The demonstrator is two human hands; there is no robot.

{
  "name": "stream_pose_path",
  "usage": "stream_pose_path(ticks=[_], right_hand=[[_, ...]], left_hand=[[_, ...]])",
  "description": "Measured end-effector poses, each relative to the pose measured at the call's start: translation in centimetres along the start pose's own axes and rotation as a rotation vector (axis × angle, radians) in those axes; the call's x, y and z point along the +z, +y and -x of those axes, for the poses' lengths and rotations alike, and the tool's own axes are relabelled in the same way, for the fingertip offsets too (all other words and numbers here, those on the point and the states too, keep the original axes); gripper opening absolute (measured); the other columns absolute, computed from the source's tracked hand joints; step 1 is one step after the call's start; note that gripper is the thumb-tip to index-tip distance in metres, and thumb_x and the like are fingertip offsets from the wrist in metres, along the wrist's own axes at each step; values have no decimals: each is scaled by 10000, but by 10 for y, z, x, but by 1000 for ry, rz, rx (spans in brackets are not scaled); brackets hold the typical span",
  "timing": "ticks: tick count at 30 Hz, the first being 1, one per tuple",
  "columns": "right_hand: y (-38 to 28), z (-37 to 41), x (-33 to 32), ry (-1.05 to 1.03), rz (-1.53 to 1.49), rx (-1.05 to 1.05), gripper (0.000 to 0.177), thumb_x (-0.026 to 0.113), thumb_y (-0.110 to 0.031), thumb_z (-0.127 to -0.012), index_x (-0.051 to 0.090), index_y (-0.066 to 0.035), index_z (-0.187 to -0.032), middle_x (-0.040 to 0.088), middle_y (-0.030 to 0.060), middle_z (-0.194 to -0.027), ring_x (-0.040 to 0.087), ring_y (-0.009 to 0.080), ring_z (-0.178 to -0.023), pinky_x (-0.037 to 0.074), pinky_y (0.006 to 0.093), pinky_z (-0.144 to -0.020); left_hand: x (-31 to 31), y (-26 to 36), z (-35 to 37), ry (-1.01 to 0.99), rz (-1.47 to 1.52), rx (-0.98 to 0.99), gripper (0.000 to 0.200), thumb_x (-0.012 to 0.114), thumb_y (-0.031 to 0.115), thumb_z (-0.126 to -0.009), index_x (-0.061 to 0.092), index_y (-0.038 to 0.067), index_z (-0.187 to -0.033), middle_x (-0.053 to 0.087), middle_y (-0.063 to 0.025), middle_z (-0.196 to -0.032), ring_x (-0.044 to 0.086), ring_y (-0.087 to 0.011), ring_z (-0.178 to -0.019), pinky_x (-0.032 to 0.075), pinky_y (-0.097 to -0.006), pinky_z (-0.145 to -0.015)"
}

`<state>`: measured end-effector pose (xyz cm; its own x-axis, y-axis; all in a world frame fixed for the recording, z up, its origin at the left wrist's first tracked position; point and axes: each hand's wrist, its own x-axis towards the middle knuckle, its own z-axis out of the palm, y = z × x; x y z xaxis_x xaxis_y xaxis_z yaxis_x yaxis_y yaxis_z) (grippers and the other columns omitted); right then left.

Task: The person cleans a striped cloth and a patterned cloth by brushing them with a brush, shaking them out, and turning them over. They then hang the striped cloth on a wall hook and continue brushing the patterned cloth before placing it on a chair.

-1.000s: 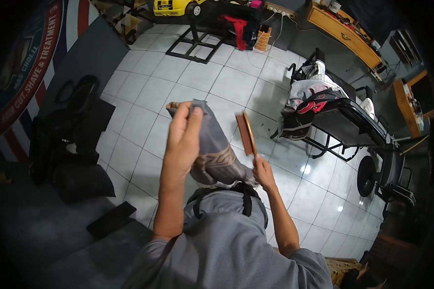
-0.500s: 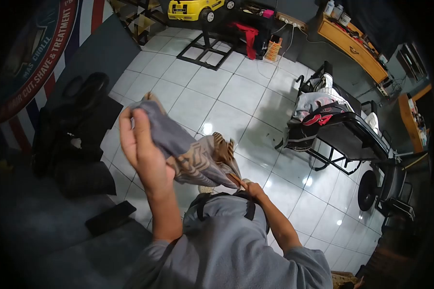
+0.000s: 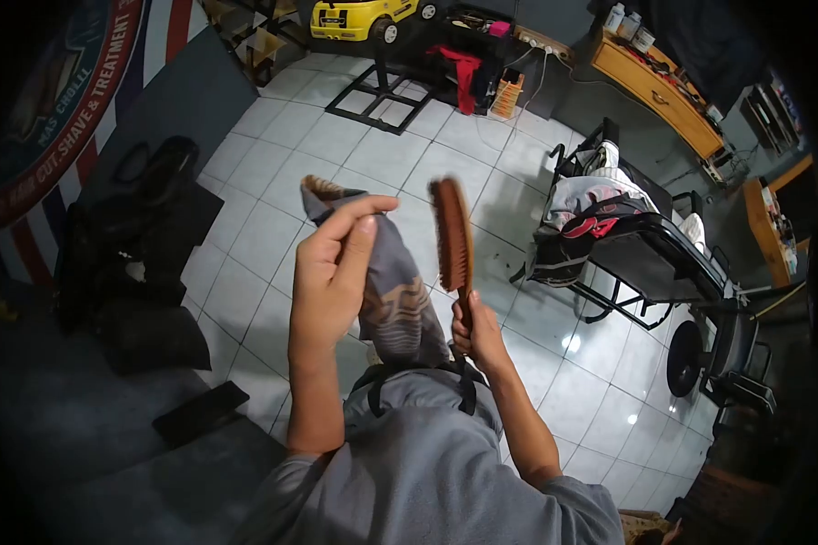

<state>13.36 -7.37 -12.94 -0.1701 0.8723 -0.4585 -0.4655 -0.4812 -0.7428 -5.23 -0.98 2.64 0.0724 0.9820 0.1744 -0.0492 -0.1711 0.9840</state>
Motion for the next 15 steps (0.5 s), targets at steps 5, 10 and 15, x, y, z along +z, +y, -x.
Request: stream_pose_path(ticks=[5, 10, 15], right_hand=[[-5, 33, 35, -388, -136, -43, 521, 330, -584, -941, 415, -81, -835, 321, -3, -598, 277, 82, -502, 249, 233, -454], [75, -31, -35, -308, 261, 53, 470, 305, -495, -987, 450, -64, -867, 350, 7, -595, 352, 99, -534, 325, 249, -491], [215, -59, -186, 41, 1327, 41, 669, 330, -525, -947, 626, 47, -766, 624, 266, -779, 615, 400, -804, 472, 431, -699]], left_hand=[[10, -10, -7, -92, -221, 41, 226, 530, 87, -937, 631, -6, -1116, 557, 29, -749, 423, -4, -599, 352, -168, -524], [7, 1, -13, 64, -126, 64, 214, 543, 99, -940, 642, -19, -1089, 573, 36, -781, 459, 3, -620, 348, -144, -507], [2, 13, -14, 157, 183, 88, 231, 535, 87, -939, 613, -43, -1114, 615, -13, -905, 523, -16, -716, 408, -143, -620]])
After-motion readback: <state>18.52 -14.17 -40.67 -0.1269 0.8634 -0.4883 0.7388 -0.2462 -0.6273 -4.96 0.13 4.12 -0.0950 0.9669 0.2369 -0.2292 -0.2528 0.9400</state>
